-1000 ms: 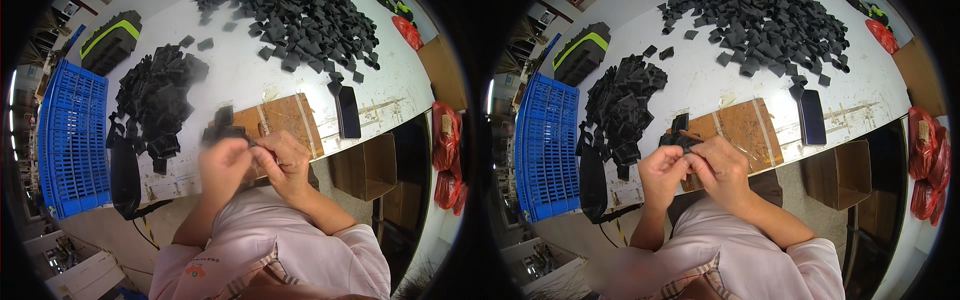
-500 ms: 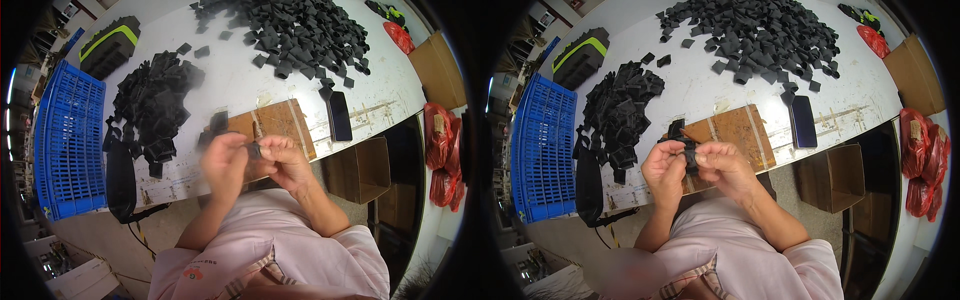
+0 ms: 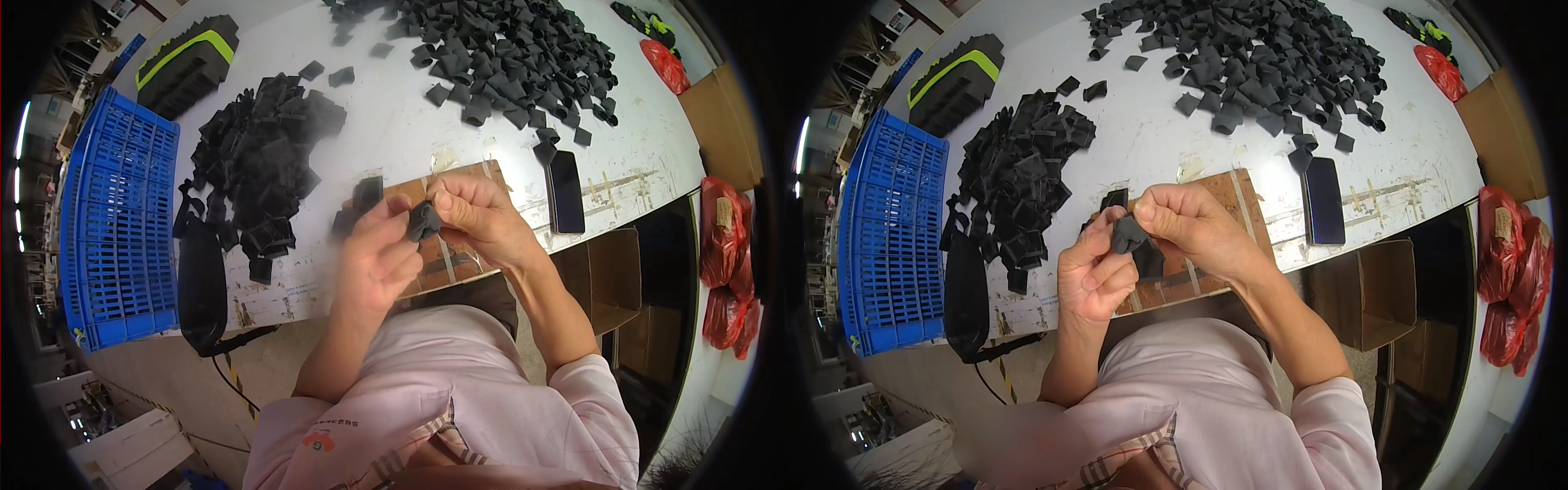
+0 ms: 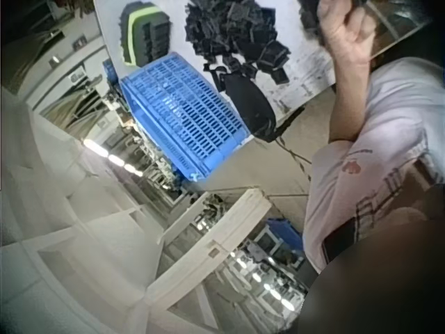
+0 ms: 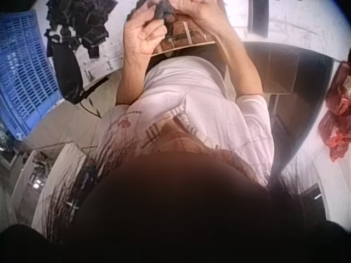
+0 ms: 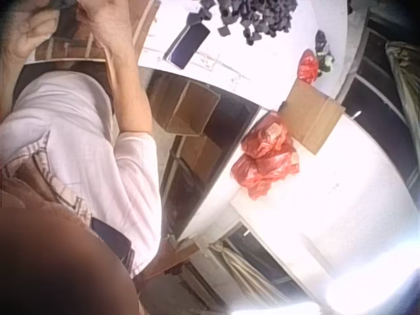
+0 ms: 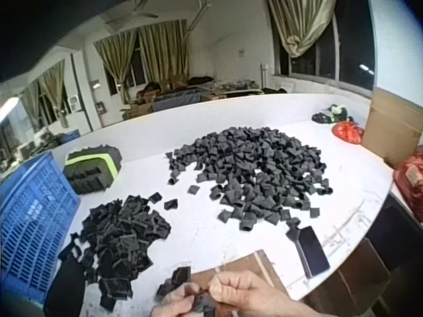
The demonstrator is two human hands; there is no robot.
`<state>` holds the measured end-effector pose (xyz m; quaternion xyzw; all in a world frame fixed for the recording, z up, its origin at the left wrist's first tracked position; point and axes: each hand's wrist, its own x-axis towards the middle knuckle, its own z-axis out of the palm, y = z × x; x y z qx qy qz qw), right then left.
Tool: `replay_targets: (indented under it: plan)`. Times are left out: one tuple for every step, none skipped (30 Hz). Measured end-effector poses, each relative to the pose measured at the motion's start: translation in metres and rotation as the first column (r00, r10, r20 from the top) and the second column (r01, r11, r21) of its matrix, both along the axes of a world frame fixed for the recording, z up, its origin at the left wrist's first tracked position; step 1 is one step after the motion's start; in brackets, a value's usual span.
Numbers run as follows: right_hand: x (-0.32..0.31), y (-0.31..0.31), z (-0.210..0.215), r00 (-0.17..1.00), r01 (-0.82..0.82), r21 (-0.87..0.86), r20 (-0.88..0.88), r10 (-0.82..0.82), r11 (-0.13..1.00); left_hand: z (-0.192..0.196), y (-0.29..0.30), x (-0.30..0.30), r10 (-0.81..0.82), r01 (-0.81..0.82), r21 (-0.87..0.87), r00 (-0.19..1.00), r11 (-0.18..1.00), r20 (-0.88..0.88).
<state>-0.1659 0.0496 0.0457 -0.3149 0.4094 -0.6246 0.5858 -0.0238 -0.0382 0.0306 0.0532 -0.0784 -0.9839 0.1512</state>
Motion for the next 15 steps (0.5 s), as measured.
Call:
replay_targets:
  plan:
    - [0.0, 0.0, 0.0, 1.0, 0.002, 0.0, 0.002, -0.002, 1.0, 0.001, 0.0, -0.002, 0.02, -0.019, -0.026, 0.999, 0.999, 0.026]
    - [0.0, 0.0, 0.0, 1.0, 0.001, 0.018, -0.014, -0.001, 1.0, 0.001, 0.001, -0.002, 0.018, -0.017, -0.027, 0.999, 0.999, 0.028]
    - [0.0, 0.0, -0.001, 1.0, 0.001, 0.032, -0.03, 0.0, 0.999, 0.002, 0.002, -0.003, 0.059, -0.056, -0.065, 0.997, 0.996, 0.054]
    - [0.001, -0.001, -0.002, 1.0, 0.004, 0.029, -0.028, -0.003, 1.0, 0.002, 0.003, -0.003, 0.101, -0.092, -0.106, 0.992, 0.99, 0.077]
    - [0.001, -0.002, -0.003, 0.998, 0.027, -0.003, -0.049, -0.028, 1.0, 0.003, 0.004, -0.004, 0.098, -0.089, -0.11, 0.992, 0.99, 0.078]
    - [0.001, -0.002, -0.006, 0.996, 0.053, -0.034, -0.07, -0.055, 0.998, 0.004, 0.004, -0.006, 0.078, -0.071, -0.114, 0.996, 0.991, 0.052]
    - [0.002, -0.001, -0.009, 0.996, 0.058, -0.038, -0.069, -0.06, 0.998, 0.006, 0.005, -0.007, 0.057, -0.053, -0.119, 0.998, 0.992, 0.026]
    - [0.003, 0.001, -0.012, 0.996, 0.059, -0.058, -0.062, -0.063, 0.997, 0.007, 0.007, -0.005, 0.052, -0.049, -0.122, 0.998, 0.991, 0.026]
    - [0.004, 0.002, -0.014, 0.996, 0.06, -0.079, -0.056, -0.064, 0.995, 0.008, 0.008, -0.004, 0.123, -0.098, -0.22, 0.987, 0.971, 0.1]
    - [0.003, 0.001, -0.012, 0.996, 0.064, -0.083, -0.057, -0.068, 0.995, 0.009, 0.009, -0.003, 0.199, -0.139, -0.319, 0.966, 0.938, 0.165]
    - [0.003, -0.001, -0.009, 0.983, 0.101, -0.059, -0.145, -0.109, 0.993, 0.012, 0.012, -0.006, 0.196, -0.136, -0.322, 0.967, 0.937, 0.163]
    - [0.004, -0.002, -0.005, 0.962, 0.14, -0.036, -0.231, -0.145, 0.989, 0.019, 0.014, -0.009, 0.452, -0.228, -0.674, 0.874, 0.703, 0.176]
    - [0.005, -0.001, 0.001, 0.962, 0.143, -0.038, -0.231, -0.148, 0.989, 0.025, 0.017, -0.012, 0.669, -0.215, -0.914, 0.739, 0.345, 0.078]
    - [0.007, 0.002, 0.01, 0.877, 0.26, -0.049, -0.407, -0.257, 0.964, 0.03, 0.018, -0.017, 0.749, -0.291, -0.937, 0.661, 0.194, -0.05]
    - [0.009, 0.006, 0.015, 0.75, 0.366, -0.08, -0.565, -0.345, 0.927, 0.031, 0.014, -0.017, 0.749, -0.29, -0.937, 0.661, 0.194, -0.05]
